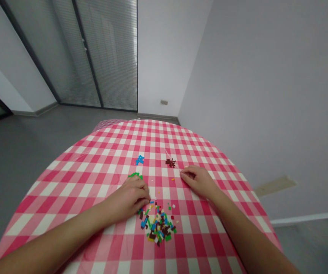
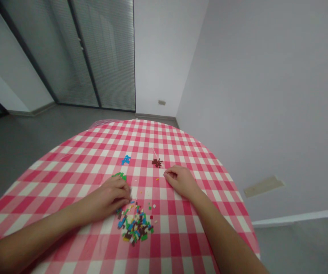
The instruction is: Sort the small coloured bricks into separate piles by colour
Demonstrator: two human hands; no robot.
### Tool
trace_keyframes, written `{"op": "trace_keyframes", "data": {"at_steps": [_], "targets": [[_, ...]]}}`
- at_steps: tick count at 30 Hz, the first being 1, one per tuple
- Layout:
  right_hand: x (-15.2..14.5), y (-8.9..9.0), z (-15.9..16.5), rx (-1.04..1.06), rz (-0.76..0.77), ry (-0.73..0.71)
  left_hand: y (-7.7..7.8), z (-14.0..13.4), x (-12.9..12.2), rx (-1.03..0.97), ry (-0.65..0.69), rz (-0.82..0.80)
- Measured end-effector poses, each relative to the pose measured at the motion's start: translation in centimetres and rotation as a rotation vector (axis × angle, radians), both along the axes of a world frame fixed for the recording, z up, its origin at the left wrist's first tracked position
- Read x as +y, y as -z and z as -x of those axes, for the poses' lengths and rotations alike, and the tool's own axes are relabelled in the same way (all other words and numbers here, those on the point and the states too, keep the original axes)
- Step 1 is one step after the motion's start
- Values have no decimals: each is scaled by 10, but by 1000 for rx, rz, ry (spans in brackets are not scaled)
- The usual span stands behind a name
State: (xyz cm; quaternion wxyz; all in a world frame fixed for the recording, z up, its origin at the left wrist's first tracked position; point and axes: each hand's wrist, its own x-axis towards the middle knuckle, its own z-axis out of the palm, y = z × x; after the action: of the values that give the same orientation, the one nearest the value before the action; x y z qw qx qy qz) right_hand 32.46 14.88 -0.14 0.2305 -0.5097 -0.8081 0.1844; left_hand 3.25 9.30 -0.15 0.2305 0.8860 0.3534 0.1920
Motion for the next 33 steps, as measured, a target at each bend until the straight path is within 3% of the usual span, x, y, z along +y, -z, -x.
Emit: {"op": "trace_keyframes", "data": {"at_steps": [22, 33], "targets": [[-2, 0, 4, 1, 8, -13, 0, -4, -6, -36, 77, 2], [-7, -5, 11, 0, 8, -38, 13, -9, -5, -35, 85, -37]]}}
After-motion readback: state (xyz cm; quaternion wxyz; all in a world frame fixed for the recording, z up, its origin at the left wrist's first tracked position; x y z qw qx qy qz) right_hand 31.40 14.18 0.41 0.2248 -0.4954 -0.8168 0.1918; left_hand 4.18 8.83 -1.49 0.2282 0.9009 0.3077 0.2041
